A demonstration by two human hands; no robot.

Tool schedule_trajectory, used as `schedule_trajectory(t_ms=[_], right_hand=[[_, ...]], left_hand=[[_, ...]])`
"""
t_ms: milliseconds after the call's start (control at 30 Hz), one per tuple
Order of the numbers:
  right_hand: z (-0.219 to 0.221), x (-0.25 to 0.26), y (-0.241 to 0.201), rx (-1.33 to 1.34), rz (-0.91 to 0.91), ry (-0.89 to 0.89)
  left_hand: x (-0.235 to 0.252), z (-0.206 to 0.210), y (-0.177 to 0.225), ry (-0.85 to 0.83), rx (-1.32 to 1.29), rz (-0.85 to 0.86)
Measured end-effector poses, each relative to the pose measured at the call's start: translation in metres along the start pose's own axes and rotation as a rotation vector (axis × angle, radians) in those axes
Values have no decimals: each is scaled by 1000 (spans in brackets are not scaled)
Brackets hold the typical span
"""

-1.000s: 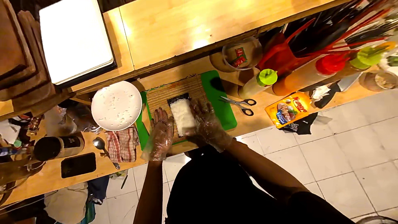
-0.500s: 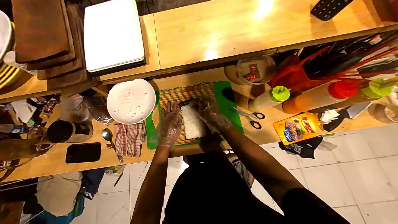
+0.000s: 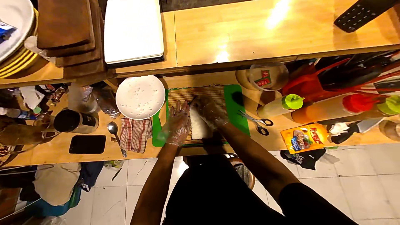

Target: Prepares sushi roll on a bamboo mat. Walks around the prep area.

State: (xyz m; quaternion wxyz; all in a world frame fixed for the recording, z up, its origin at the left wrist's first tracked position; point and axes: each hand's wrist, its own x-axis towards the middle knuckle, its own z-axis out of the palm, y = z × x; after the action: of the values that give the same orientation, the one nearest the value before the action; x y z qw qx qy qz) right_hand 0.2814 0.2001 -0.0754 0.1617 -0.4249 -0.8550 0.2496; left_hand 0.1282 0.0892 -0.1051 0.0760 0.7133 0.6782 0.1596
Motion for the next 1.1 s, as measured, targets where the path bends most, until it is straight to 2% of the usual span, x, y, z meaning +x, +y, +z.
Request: schedule_trajectory(t_ms=[133,267,400,533,600,667,900,1033,1100], right_hand=[[-4,3,-2,103,32,-28],[-5,6,-5,59,-11,-14],[-3,10,0,33,-26,-74],[-16,9,-11,87,-15,-25],[-8,0,-12,133,-2,-26],[3,0,-5,86,-6,-27],[-6,13,-5,90,21,-75],[-28,20,-11,2,90,-89],[-30,17,-12,-2,66,-89]], left_hand=[[-1,1,0,-12,13,2],[2,-5,2,-23,16,-14],[-1,-3,1,-32,32,1],[1,-3,0,-46,57,-19],[1,-1,0,-47,64,-21],[2,-2,1,-47,54,-28],[4,-7,2,-48,59,-31],[2,-5,2,-26,26,-19],[1,-1,2,-15,22,-27]])
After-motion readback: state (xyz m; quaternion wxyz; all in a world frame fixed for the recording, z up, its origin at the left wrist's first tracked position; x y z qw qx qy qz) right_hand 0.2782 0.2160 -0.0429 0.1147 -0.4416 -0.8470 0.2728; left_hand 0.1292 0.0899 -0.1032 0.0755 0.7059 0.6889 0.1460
